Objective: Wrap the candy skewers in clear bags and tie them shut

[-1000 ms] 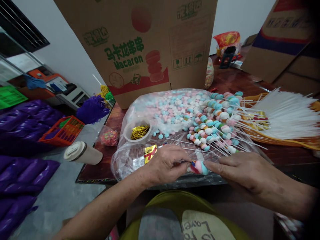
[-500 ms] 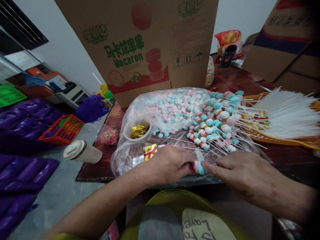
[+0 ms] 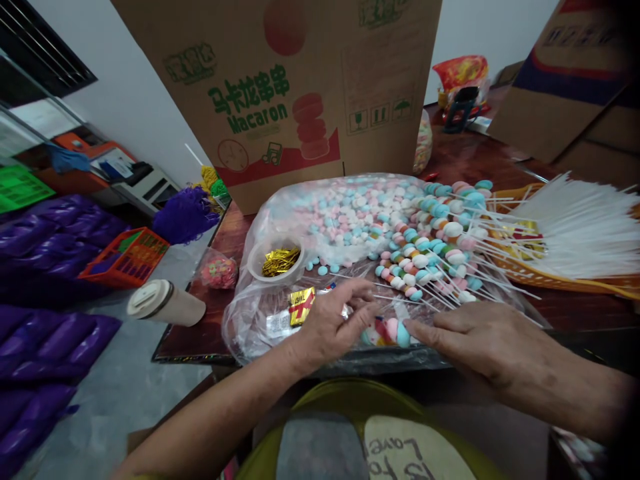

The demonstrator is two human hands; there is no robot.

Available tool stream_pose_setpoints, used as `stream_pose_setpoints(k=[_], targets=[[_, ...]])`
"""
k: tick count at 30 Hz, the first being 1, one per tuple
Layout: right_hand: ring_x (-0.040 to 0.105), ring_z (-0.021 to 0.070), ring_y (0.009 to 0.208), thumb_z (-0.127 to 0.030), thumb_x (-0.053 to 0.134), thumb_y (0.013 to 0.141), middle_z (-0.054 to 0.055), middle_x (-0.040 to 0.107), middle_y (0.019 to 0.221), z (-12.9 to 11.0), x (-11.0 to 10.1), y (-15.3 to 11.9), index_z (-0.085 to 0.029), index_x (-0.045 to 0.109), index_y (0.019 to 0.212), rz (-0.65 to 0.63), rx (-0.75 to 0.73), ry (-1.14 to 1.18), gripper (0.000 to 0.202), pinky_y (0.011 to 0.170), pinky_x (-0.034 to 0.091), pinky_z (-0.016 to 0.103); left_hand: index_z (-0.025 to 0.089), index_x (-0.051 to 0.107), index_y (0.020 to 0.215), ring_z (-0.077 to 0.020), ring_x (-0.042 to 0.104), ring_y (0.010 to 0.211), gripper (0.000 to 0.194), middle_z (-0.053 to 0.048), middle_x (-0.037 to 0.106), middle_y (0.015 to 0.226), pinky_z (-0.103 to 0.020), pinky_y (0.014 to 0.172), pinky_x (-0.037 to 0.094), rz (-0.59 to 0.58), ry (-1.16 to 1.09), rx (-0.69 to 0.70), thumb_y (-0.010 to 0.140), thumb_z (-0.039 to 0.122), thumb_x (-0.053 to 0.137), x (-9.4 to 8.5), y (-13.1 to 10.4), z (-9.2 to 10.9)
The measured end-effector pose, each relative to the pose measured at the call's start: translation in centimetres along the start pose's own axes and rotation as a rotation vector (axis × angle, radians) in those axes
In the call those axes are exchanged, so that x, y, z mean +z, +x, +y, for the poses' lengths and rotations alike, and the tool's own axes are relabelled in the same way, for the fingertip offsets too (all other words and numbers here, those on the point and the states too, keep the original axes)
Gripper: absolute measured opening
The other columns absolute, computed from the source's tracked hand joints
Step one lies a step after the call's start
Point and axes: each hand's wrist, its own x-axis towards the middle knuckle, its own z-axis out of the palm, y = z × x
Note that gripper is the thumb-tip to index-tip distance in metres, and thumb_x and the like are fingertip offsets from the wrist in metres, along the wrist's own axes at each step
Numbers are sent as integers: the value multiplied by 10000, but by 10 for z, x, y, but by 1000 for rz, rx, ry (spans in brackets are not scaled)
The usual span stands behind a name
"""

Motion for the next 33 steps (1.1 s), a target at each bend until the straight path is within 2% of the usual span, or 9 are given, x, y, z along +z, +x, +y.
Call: stream_pose_setpoints(k=[3, 6, 9, 12, 16, 21, 26, 30, 33], targets=[[459, 119, 467, -25, 450, 713, -26, 521, 547, -2, -1, 1, -184, 534, 1059, -18, 2, -28, 389, 467, 200, 278, 110, 594, 997, -84, 551, 570, 293, -32, 630, 723, -180, 501, 449, -220, -225, -323, 857, 335, 468, -12, 10, 3], [451, 125, 469, -29, 464, 707, -29, 513, 552, -3, -1, 1, -190, 530, 1034, -25, -12, -26, 370, 482, 193, 285, 110, 648, 898, -57, 496, 485, 318, 4, 588, 621, -157, 444, 405, -499, -360, -513, 825, 391, 519, -22, 18, 3], [443, 131, 472, -64, 454, 747, -33, 500, 552, -4, 0, 0, -209, 500, 1053, -26, -9, -34, 342, 496, 183, 289, 114, 666, 913, -70, 533, 525, 279, -3, 606, 642, -181, 510, 446, -669, -436, -541, 774, 345, 594, -28, 24, 2], [424, 119, 447, -106, 443, 792, -42, 489, 546, -5, -2, -1, -212, 477, 1056, -57, -23, -30, 286, 484, 162, 286, 129, 686, 880, -103, 580, 645, 215, -29, 649, 732, -213, 611, 466, -734, -335, -399, 750, 287, 616, -29, 27, 3], [421, 122, 439, -79, 403, 794, -39, 494, 541, -6, -3, -1, -206, 466, 1031, -48, -24, -29, 276, 473, 152, 292, 149, 690, 866, -105, 571, 669, 170, -27, 661, 756, -209, 630, 441, -709, -90, -108, 757, 194, 568, -27, 27, 10], [422, 119, 450, -49, 406, 789, -39, 495, 542, -5, -1, -2, -190, 458, 1113, -8, -32, -18, 357, 479, 171, 293, 127, 642, 725, -99, 519, 611, 170, -16, 608, 649, -212, 604, 411, -434, 100, 130, 715, 90, 476, -19, 20, 14], [419, 129, 447, -56, 390, 793, -32, 501, 547, -2, -1, -3, -174, 461, 1141, -33, -59, -18, 374, 471, 179, 292, 138, 574, 699, -98, 507, 616, 136, -8, 573, 651, -222, 615, 422, -217, -7, 24, 774, 150, 462, -3, 12, 9], [437, 131, 451, -49, 400, 770, -27, 519, 547, 1, -1, -3, -186, 468, 1142, -20, -51, -36, 402, 467, 183, 291, 152, 571, 925, -130, 566, 767, 231, -49, 630, 846, -266, 712, 455, -275, -82, -140, 878, 274, 381, -4, 9, 7], [441, 127, 452, -24, 377, 760, -23, 529, 555, 2, -2, -3, -197, 436, 1190, 8, -18, -49, 467, 472, 200, 288, 173, 395, 1242, -194, 573, 946, 457, -105, 604, 1088, -332, 776, 460, -378, 27, -221, 866, 432, 421, -13, 7, 7]])
